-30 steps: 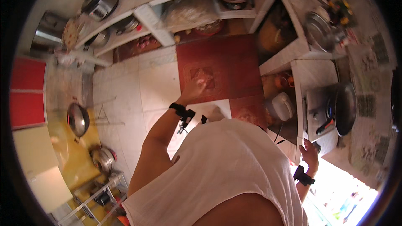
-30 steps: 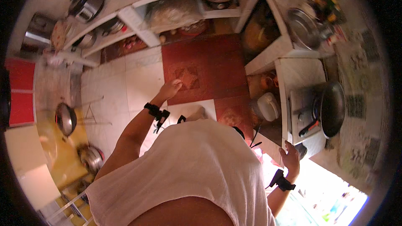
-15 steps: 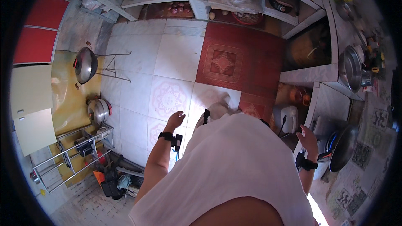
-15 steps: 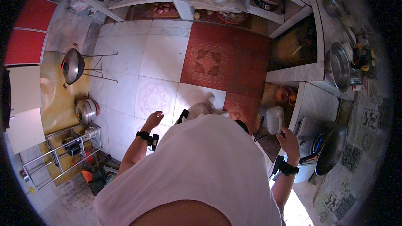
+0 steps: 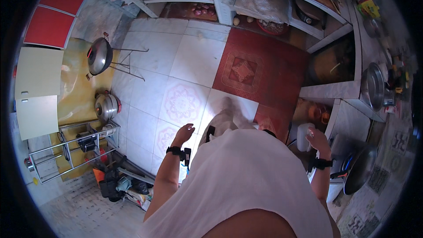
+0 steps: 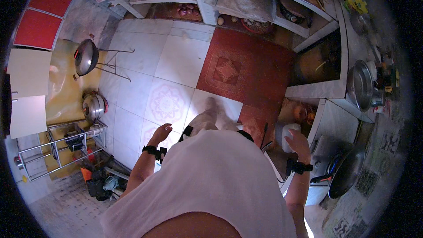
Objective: The recorder washes an eggplant and سپس chops ginger and celery in a kitchen.
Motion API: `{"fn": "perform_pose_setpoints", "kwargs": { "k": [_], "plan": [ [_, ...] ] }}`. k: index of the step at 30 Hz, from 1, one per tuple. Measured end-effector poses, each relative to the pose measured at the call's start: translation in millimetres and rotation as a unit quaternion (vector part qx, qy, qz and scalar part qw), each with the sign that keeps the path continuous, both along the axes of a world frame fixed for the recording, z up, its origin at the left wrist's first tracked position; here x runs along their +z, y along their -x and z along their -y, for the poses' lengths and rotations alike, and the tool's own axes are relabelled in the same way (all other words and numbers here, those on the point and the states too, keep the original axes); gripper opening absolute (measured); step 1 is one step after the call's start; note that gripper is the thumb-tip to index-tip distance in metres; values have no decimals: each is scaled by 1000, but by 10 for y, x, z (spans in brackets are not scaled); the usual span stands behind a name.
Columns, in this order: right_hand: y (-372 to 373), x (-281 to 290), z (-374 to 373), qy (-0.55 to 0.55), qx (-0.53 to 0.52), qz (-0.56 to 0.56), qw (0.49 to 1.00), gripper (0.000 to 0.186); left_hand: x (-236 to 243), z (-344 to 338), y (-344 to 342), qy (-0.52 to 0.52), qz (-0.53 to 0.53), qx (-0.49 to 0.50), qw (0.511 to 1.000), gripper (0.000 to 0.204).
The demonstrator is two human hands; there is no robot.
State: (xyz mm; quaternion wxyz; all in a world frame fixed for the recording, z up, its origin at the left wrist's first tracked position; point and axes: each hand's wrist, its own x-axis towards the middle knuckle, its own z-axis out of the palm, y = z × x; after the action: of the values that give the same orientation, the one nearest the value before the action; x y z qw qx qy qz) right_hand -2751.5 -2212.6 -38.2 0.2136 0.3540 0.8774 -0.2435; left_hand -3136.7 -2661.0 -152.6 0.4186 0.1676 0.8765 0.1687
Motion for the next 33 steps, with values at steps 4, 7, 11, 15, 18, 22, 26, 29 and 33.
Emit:
{"fn": "perform_pose_setpoints", "kwargs": {
  "k": [4, 7, 11, 15, 18, 22, 26, 29, 33],
  "plan": [
    [286, -6, -125, -18, -2, -30, 999, 39, -118, 11, 161, -4, 12, 6, 1000, 40],
    [703, 88, -190, -26, -22, -33, 999, 37, -177, 28, 436, -10, 10, 8, 1000, 40],
    [1124, -189, -350, -41, 36, 19, 998, 29, -153, 181, 938, -14, -13, 2, 1000, 39],
    [1804, -57, -253, 55, -36, 61, 996, 34, -241, 255, 1453, -82, -129, 32, 988, 36],
    [2149, -148, -398, 60, 65, 56, 995, 33, -11, 15, 1806, -62, -109, 113, 986, 36],
    [2975, -211, -512, 142, 73, -18, 987, 31, -675, 772, 1303, -126, -153, 252, 947, 34],
    [3641, -288, -1001, 3, 281, 26, 959, 34, -677, 921, 601, -48, -76, 327, 941, 36],
    [3967, -244, -1202, 42, 267, 45, 962, 36, -710, 909, -77, -11, -3, 377, 926, 38],
    [4082, -431, -1666, 99, 266, 28, 958, 33, -604, 516, -683, 75, 61, 407, 908, 38]
  ]
}}
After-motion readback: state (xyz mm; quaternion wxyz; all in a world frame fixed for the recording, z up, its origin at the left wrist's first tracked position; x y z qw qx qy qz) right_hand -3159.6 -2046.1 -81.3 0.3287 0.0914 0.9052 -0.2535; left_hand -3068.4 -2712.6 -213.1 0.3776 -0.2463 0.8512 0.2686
